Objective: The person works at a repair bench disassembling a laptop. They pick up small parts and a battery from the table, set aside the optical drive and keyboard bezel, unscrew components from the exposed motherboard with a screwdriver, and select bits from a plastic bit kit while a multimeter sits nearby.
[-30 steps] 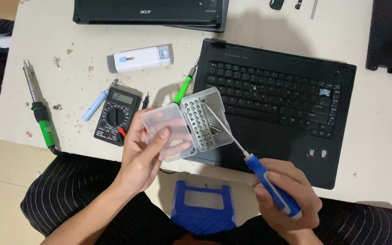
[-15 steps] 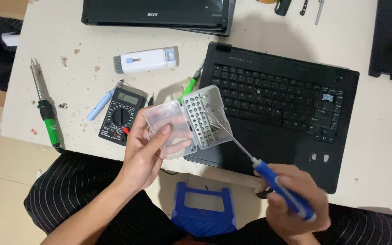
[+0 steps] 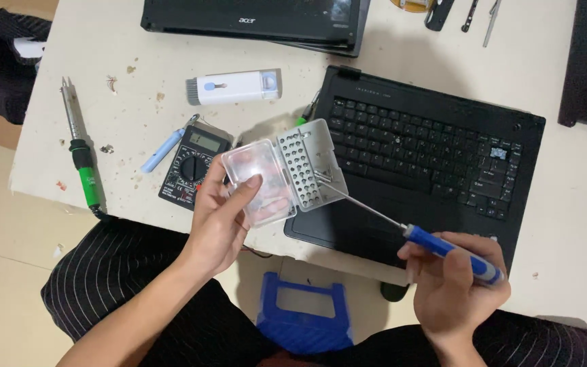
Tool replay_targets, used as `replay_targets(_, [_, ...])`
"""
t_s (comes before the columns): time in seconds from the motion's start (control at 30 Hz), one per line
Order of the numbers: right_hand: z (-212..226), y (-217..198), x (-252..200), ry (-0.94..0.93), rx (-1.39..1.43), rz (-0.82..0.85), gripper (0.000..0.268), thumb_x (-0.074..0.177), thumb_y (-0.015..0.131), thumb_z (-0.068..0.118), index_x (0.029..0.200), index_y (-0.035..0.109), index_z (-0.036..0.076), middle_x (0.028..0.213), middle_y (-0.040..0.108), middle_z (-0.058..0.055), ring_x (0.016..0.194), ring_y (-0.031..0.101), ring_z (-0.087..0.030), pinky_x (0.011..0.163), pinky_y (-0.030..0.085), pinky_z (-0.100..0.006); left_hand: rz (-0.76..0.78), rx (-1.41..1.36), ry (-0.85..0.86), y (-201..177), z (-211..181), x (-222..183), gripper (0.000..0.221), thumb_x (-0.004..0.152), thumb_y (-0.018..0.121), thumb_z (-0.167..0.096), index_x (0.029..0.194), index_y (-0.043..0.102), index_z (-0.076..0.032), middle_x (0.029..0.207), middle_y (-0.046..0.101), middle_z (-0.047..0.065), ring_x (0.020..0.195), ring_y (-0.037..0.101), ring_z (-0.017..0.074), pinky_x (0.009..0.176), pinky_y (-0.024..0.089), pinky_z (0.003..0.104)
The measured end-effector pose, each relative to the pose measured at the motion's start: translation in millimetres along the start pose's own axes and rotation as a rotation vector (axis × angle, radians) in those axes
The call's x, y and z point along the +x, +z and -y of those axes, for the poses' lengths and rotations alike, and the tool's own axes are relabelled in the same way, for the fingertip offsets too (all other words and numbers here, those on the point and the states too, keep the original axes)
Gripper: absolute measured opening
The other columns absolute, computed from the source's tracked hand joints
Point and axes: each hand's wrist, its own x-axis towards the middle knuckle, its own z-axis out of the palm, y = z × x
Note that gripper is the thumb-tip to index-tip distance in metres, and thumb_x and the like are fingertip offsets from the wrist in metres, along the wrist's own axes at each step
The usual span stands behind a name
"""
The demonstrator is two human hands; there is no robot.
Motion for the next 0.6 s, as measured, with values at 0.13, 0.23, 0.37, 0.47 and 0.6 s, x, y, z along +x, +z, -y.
replay_targets(0.13, [-3,4,5,-0.064,0.020,0.066,0.021,0.100,0.054,0.022,0.102,0.051,0.001,0.069,0.057,-0.025,0.057,0.065,-0.031,0.041,0.042,-0.029,0.003,0.014,0.026,-4,-6,3,0.026,0.093,0.057,0.004,0.117,0.055,-0.006,0.112,0.069,0.018,0.099,0.070,0.0281,0.078,0.063,0.044])
replay_targets(0.23, [-1,15,11,0.036,0.100,0.055,0.017,0.101,0.055,0.021,0.100,0.052,0.003,0.067,0.055,-0.021,0.059,0.063,-0.029,0.042,0.038,-0.029,0.000,0.035,0.054,-9,-16,10,0.026,0.093,0.059,0.003,0.117,0.056,-0.007,0.103,0.071,0.018,0.084,0.071,0.0239,0.064,0.062,0.034])
replay_targets(0.37, [9,49,20,0.232,0.182,0.079,0.020,0.098,0.058,0.024,0.088,0.056,0.007,0.066,0.057,-0.016,0.060,0.061,-0.026,0.047,0.035,-0.030,-0.088,0.318,0.100,-15,-49,27,0.021,0.093,0.062,-0.005,0.113,0.059,-0.012,0.105,0.066,0.006,0.052,0.049,0.0078,0.036,0.029,0.021])
replay_targets(0.47, [24,89,22,0.300,0.176,0.105,0.018,0.096,0.059,0.020,0.087,0.053,0.006,0.063,0.052,-0.012,0.059,0.059,-0.022,0.048,0.035,-0.029,-0.039,0.155,0.107,-28,-74,40,0.021,0.093,0.056,0.002,0.113,0.052,-0.005,0.114,0.070,0.026,0.089,0.073,0.0349,0.077,0.064,0.046])
replay_targets(0.6, [2,140,31,0.197,0.173,0.204,0.019,0.102,0.059,0.023,0.094,0.058,0.006,0.067,0.062,-0.014,0.060,0.065,-0.023,0.046,0.045,-0.026,-0.088,0.125,0.213,-62,-93,61,0.029,0.096,0.055,-0.003,0.124,0.046,-0.008,0.110,0.070,0.019,0.088,0.074,0.0280,0.078,0.064,0.044])
